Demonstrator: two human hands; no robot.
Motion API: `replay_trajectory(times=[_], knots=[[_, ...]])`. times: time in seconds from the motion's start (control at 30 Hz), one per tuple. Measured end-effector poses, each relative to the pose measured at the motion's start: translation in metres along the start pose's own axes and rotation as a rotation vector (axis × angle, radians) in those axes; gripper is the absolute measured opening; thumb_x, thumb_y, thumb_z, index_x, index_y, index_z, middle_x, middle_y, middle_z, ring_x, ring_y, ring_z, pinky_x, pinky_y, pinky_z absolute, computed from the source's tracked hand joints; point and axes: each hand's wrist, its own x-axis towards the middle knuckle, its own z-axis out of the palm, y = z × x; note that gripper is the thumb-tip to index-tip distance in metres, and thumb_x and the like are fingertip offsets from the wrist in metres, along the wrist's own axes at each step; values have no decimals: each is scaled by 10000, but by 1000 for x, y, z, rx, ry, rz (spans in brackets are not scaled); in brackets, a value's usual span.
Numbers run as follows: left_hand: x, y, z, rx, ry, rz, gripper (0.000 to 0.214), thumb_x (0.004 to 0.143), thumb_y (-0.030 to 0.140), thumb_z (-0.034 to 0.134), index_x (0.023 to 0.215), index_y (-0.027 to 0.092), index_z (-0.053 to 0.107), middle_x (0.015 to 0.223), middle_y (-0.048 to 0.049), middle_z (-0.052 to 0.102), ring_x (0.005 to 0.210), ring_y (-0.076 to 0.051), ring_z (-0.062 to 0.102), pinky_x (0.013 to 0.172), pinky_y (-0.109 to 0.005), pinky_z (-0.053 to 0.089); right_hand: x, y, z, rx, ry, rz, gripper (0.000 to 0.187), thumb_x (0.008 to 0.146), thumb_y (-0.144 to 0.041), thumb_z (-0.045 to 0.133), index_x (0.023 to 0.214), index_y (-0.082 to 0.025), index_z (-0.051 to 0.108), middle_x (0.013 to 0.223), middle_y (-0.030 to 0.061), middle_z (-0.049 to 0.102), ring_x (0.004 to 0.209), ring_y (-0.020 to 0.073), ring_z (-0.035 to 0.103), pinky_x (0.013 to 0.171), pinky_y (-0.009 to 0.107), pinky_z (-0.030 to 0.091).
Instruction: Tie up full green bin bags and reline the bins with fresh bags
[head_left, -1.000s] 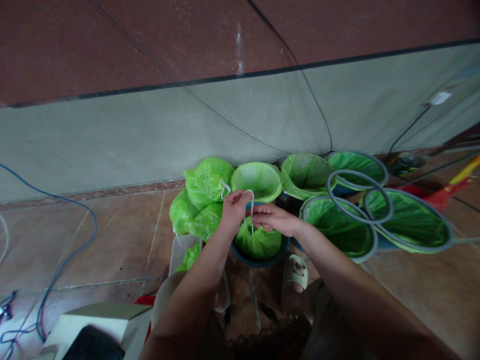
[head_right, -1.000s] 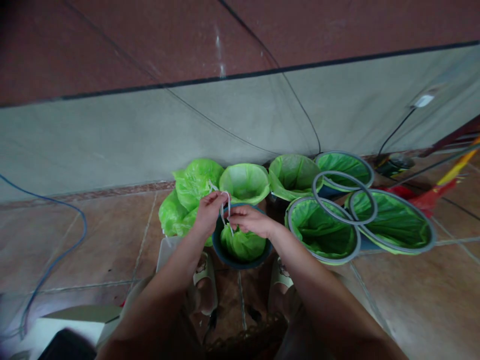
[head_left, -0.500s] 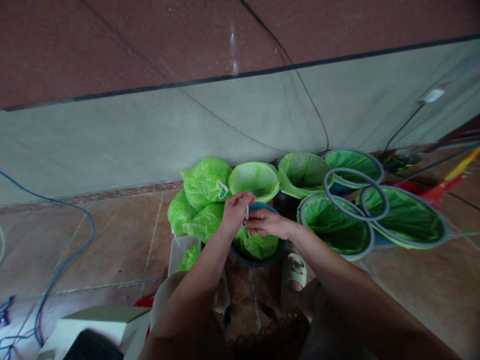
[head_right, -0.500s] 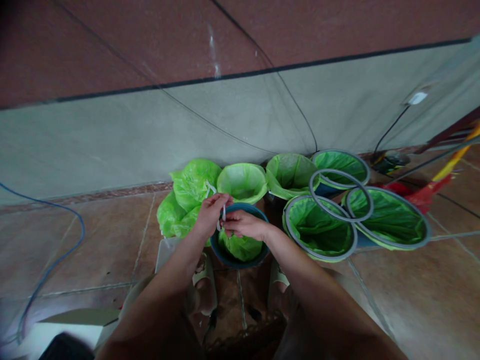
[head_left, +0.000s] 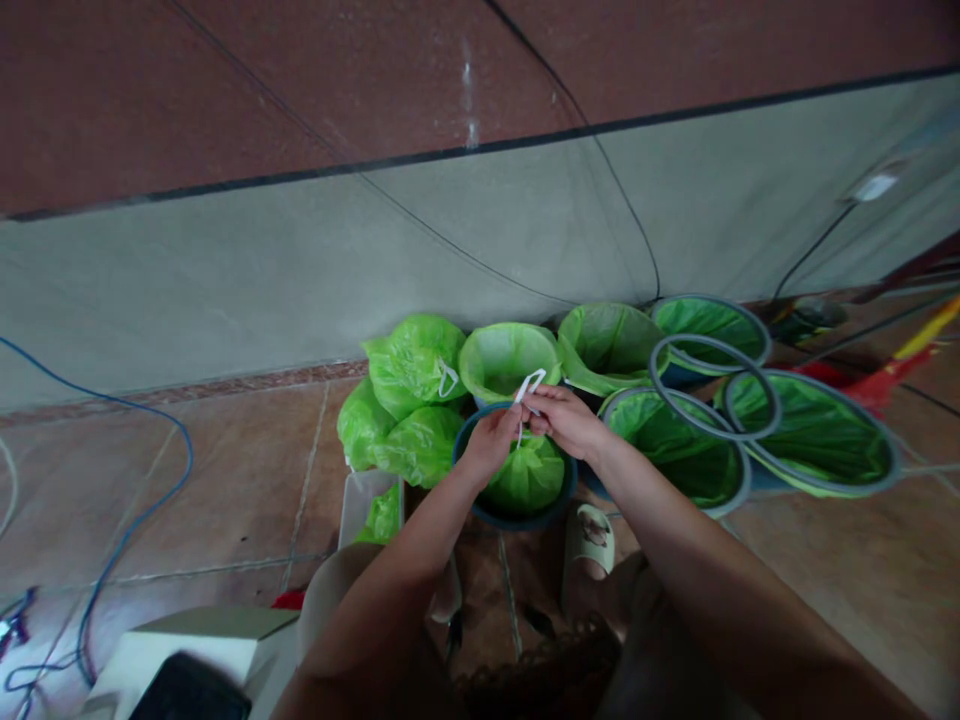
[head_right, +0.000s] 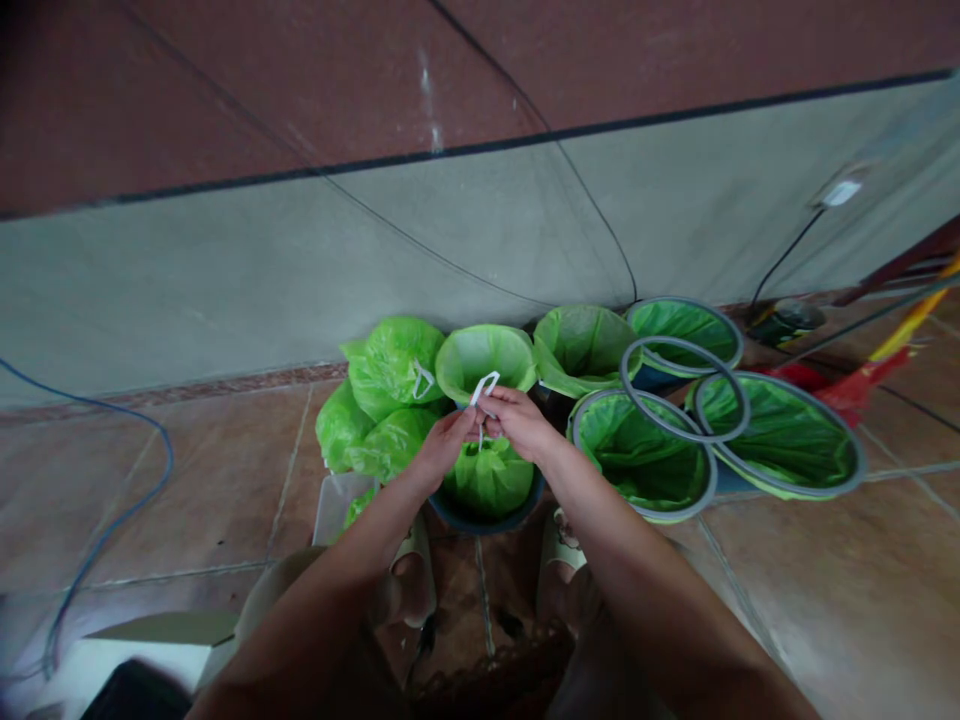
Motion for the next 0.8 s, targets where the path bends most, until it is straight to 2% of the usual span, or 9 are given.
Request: replay_trajectory(times=[0.07, 0.17, 0.3, 0.47, 0.6, 0.7, 0.8], knots=[[0, -7, 2, -23, -44, 2, 490, 901, 627, 512, 865, 170, 687, 838, -72, 733, 861, -191, 696, 850, -320, 544, 0, -1, -1, 8, -6, -3, 321, 685, -420, 797, 709, -189, 575, 528, -61, 480, 433, 50, 322, 437, 221, 234], [1, -15, 5, -20, -40, 14, 457, 910, 591, 511, 830, 173, 677, 837, -71, 734, 873, -200, 690, 877, -342, 542, -1, -3, -1, 41, -4, -20, 311, 698, -411, 783, 703, -185, 570, 570, -49, 522, 432, 40, 308, 442, 225, 241], [-1, -20, 12, -45, 3, -59, 361, 895, 500, 559, 765, 173, 640, 759, -48, 698, 731, -172, 666, 802, -340, 557, -1, -4, -1, 63, 19, -14, 305, 675, -401, 790, 745, -182, 591, 604, -49, 554, 433, 35, 295, 438, 226, 222], [-3, -18, 15, -114, 138, -89, 306, 863, 413, 607, 681, 169, 588, 602, 16, 549, 543, -94, 524, 579, -236, 486, 0, -4, -3, 67, 34, 2, 313, 675, -379, 798, 824, -174, 615, 620, -47, 570, 438, 34, 339, 450, 225, 228], [0, -15, 9, -197, 274, -173, 243, 856, 342, 605, 687, 170, 571, 557, 58, 458, 473, -61, 423, 524, -208, 447, -1, -5, -3, 80, 72, -9, 378, 652, -391, 818, 911, -175, 649, 614, -51, 586, 431, 34, 337, 445, 225, 228], [1, -15, 7, -222, 341, -243, 225, 863, 350, 597, 731, 170, 577, 540, 80, 409, 446, -59, 391, 513, -212, 444, -4, -3, 4, 81, 24, -8, 420, 660, -391, 820, 979, -169, 661, 615, -46, 596, 441, 37, 345, 449, 222, 221], [0, -17, 8, -168, 332, -252, 242, 875, 377, 589, 751, 169, 580, 552, 72, 427, 452, -61, 397, 490, -203, 400, -7, 2, 16, 88, -65, -13, 427, 685, -374, 814, 1022, -162, 658, 607, -48, 587, 453, 41, 362, 458, 220, 223]])
